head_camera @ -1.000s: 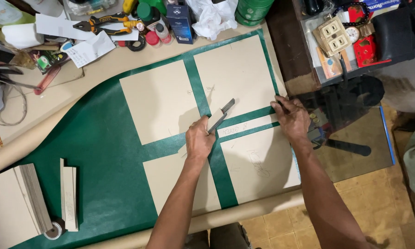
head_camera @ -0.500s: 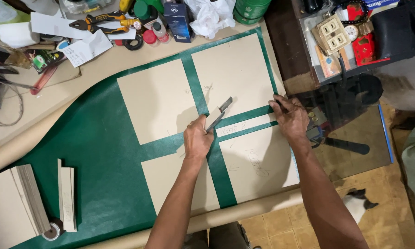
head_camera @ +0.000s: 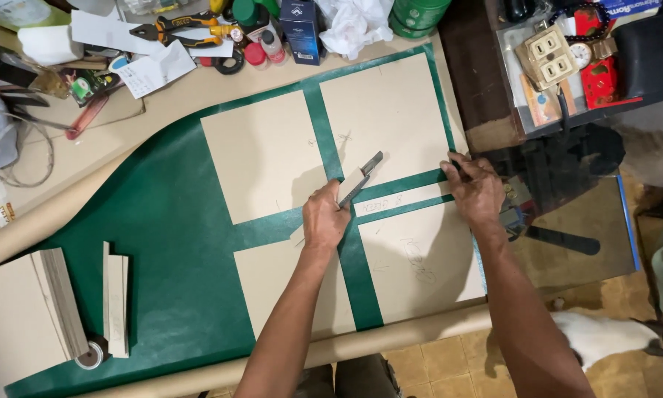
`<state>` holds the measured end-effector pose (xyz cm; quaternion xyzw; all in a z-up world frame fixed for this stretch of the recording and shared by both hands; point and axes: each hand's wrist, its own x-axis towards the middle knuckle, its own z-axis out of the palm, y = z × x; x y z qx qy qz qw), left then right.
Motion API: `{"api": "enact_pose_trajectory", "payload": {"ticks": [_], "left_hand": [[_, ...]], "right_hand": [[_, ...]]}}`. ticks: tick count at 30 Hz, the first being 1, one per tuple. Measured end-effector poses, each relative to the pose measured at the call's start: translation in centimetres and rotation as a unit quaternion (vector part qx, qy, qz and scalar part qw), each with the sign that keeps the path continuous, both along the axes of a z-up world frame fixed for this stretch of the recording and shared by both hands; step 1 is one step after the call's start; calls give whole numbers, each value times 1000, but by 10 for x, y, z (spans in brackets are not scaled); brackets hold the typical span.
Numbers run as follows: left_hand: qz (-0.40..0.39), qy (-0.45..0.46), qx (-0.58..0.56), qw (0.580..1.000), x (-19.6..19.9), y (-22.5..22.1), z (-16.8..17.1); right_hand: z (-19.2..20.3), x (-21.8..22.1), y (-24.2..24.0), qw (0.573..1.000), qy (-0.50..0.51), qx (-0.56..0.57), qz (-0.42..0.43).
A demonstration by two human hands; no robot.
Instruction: Measuring, marking, and cutting a green vinyl sheet to prepare it for assembly with cardboard pieces.
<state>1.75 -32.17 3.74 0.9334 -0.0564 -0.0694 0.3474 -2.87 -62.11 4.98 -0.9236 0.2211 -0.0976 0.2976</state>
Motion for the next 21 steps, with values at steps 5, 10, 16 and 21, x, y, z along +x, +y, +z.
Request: {"api": "enact_pose_trajectory", "payload": {"ticks": [5,10,16,21], "left_hand": [[3,8,-10,1000,0,1,1],[5,9,-5,1000,0,1,-7],[-9,24,6,1000,2,2,-2],[-28,63,12,998,-11,13,26]], "right_hand": [[1,0,3,1000,7,-6,-6],[-3,0,1,1000,-6,-24,2],[-11,-1,-8,997,-60,-34,30],[-18,-21,-22,990,-77,117,-4]]}}
